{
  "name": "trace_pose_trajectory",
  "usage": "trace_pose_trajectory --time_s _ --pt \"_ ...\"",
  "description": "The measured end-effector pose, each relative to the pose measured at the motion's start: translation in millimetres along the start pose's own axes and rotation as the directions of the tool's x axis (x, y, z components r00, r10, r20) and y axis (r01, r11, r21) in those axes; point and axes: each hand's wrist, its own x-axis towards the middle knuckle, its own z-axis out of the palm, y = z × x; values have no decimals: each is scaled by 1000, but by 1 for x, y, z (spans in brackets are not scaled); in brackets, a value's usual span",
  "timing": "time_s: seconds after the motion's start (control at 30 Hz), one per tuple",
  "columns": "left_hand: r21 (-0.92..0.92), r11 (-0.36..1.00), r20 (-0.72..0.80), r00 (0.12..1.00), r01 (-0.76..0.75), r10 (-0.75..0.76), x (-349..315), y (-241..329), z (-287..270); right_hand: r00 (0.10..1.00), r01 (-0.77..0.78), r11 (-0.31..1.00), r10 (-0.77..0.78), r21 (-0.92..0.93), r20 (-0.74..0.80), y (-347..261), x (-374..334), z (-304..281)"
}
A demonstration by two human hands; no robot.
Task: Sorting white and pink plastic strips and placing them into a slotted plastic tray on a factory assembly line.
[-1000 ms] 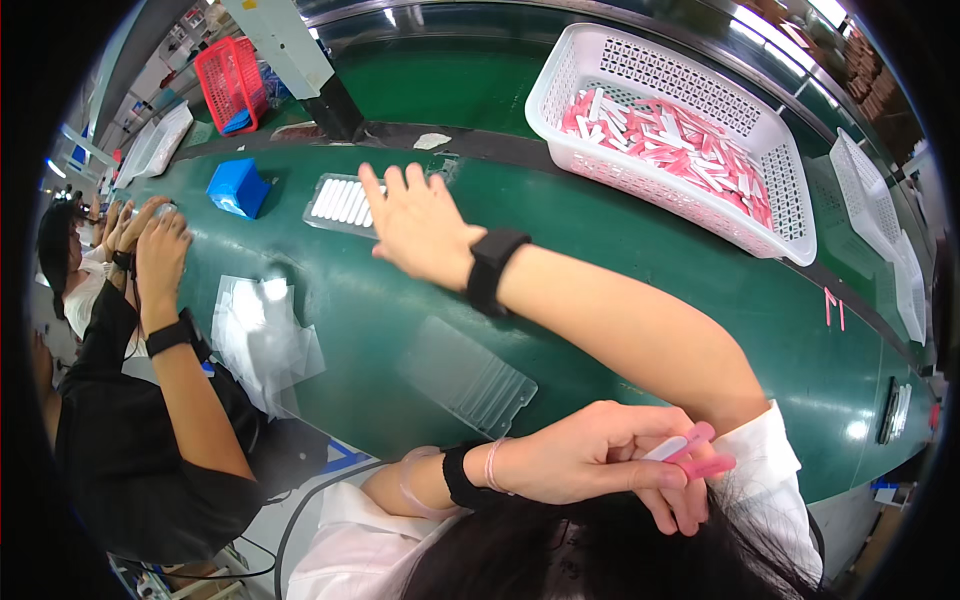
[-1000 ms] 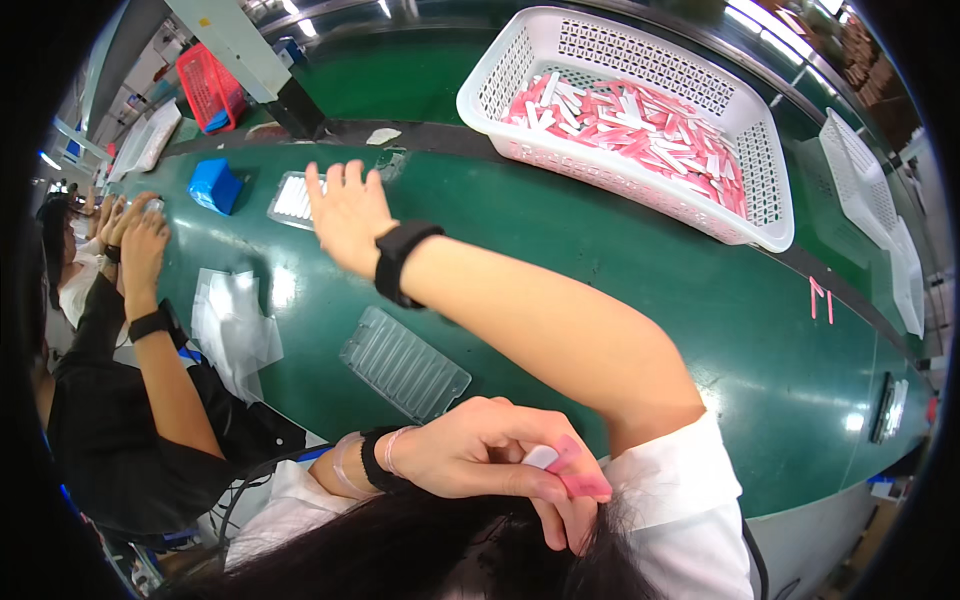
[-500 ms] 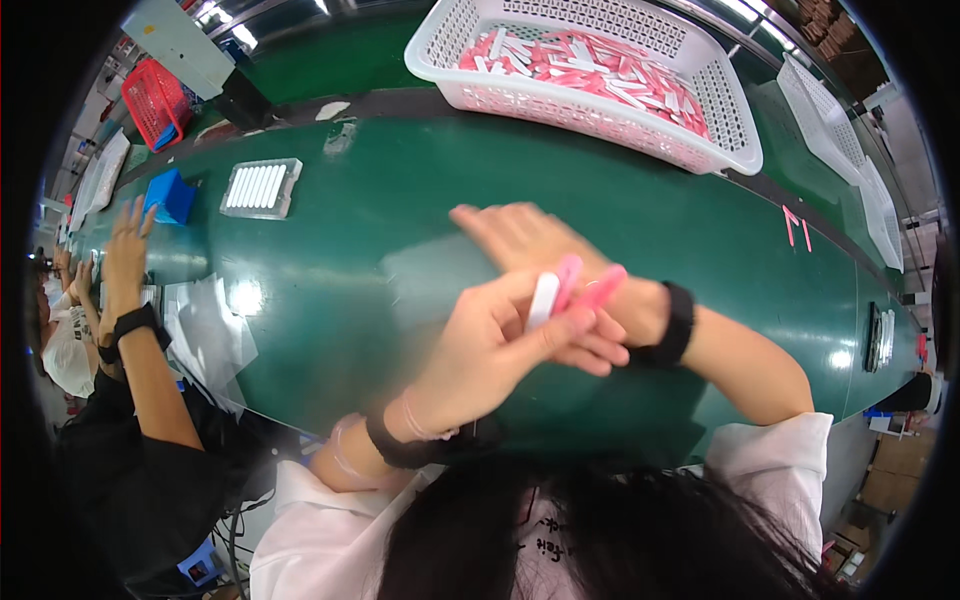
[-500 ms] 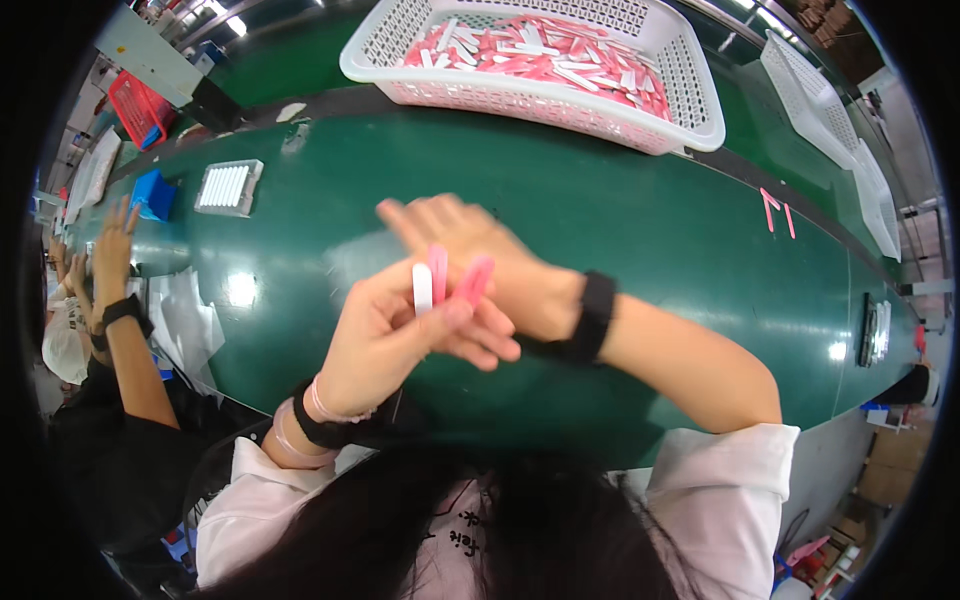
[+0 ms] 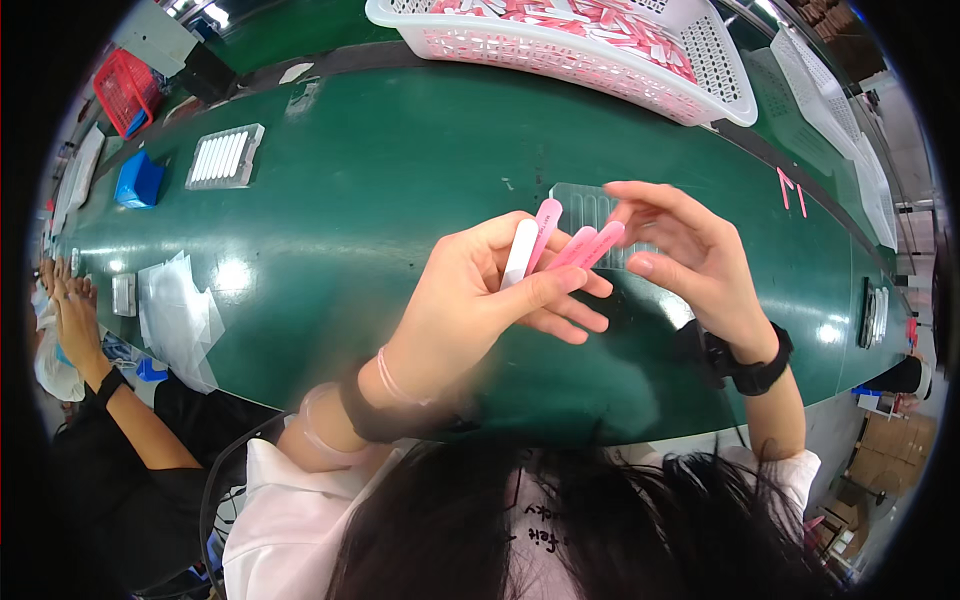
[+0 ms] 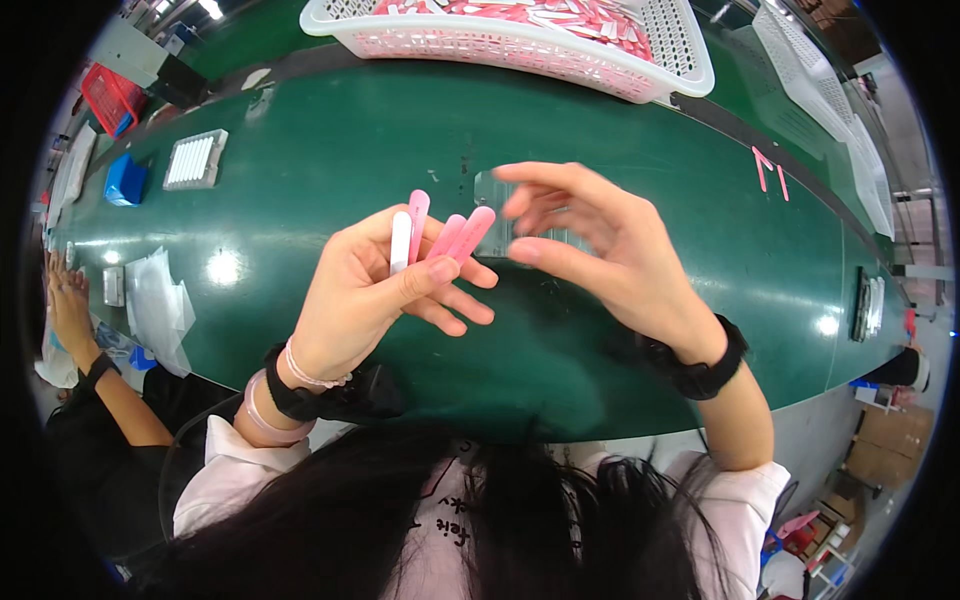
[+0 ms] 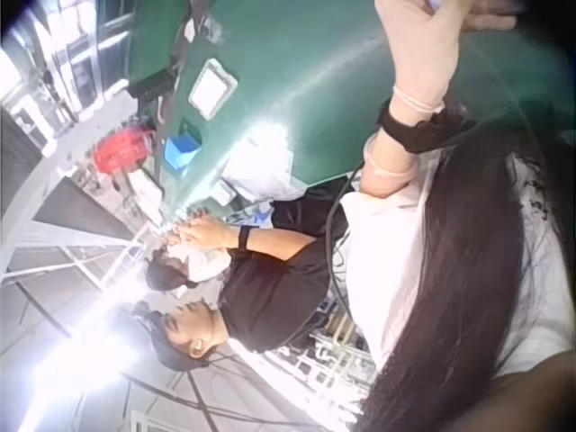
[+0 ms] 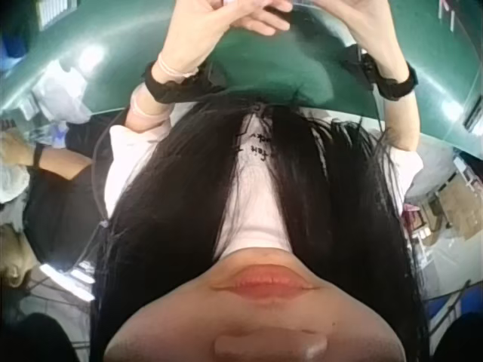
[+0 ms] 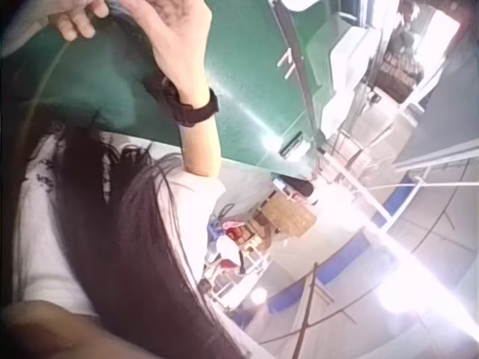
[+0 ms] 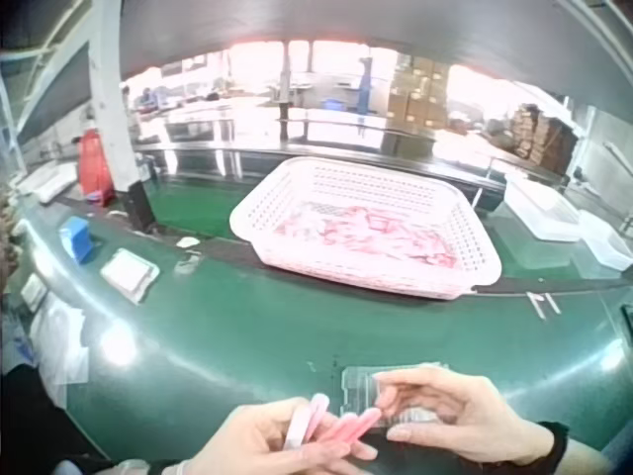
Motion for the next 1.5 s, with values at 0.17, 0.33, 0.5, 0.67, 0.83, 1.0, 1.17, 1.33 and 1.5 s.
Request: trace_pose_trajectory --time_s 0.17,0.33,0.5,0.67,0.83,1.0,1.17,1.33,1.5 --pt "-100 987 43 992 124 -120 3 -1 -6 994 -83 908 44 411 102 0 19 5" --pt "-137 989 -106 994 -50 35 15 -14 -28 944 -328 943 324 53 60 -3 45 -21" --pt "-152 988 -79 997 -18 6 15 -13 -23 949 -267 947 291 -180 123 29 59 -16" --pt "-128 990 -52 997 -60 54 15 -12 -21 970 -160 851 230 -500 80 30 61 -9" --pt "-158 985 -44 997 -74 68 14 -11 -18 997 41 670 16 -741 70 31 36 1" --pt "-137 987 -9 996 -89 89 12 -11 -14 988 -134 989 129 64 83 8 39 -13" --pt "-165 986 78 996 -19 32 12 -11 -13 964 -224 899 147 376 222 8 38 4" --pt "-229 973 52 997 -36 49 12 -12 -14 957 -290 901 273 322 99 9 47 -15" --pt "-202 979 -8 1000 4 -6 15 -14 -18 955 -260 944 283 -205 92 35 57 -24"
